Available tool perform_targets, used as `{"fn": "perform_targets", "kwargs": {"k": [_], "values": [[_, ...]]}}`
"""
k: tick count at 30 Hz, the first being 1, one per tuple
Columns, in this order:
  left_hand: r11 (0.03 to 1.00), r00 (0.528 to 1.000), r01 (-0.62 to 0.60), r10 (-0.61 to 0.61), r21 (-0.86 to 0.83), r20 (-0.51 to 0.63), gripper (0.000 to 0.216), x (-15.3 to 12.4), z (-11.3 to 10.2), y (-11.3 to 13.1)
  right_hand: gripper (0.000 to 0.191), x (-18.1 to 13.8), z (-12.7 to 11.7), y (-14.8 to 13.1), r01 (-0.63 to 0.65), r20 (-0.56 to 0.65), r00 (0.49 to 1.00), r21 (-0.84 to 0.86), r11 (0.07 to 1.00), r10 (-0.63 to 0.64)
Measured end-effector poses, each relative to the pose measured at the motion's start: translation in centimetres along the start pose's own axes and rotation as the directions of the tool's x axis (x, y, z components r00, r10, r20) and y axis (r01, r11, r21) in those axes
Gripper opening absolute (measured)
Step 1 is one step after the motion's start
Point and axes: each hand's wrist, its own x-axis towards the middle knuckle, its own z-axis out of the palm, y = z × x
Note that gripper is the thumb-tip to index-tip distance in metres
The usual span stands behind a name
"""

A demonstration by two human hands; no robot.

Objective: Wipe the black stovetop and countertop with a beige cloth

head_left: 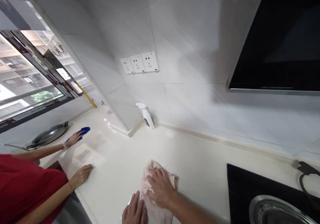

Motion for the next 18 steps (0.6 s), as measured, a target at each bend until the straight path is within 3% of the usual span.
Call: {"fn": "perform_targets", "kwargs": {"k": [2,4,7,9,12,18], "values": [[1.000,1.000,0.012,-0.012,-0.006,-0.013,0.048,0.2,-0.2,0.4,0.057,-1.1,-1.1,3.3,-0.068,-0.011,0.998,-0.025,0.997,0.068],[0.999,0.999,0.043,-0.043,-0.024,-0.004,0.050,0.5,-0.7,1.0,0.050,-2.5,-2.9,8.3,-0.243,-0.051,0.969,-0.075,0.967,0.240],[0.994,0.996,0.077,-0.074,-0.077,0.043,0.051,0.9,-1.8,2.1,0.050,-6.1,-5.9,15.2,-0.528,-0.160,0.847,-0.158,0.834,0.507],[0.988,0.993,0.094,-0.085,-0.118,0.079,0.052,1.2,-2.5,2.9,0.054,-9.1,-7.2,17.1,-0.666,-0.232,0.744,-0.202,0.718,0.626],[0.975,0.982,0.137,-0.112,-0.172,0.149,0.054,1.5,-3.4,3.7,0.053,-13.0,-6.7,14.8,-0.743,-0.310,0.669,-0.262,0.616,0.676],[0.954,0.972,0.150,-0.094,-0.260,0.216,0.056,2.1,-4.6,4.2,0.050,-18.9,-1.3,1.7,-0.774,-0.401,0.633,-0.337,0.537,0.662]]}}
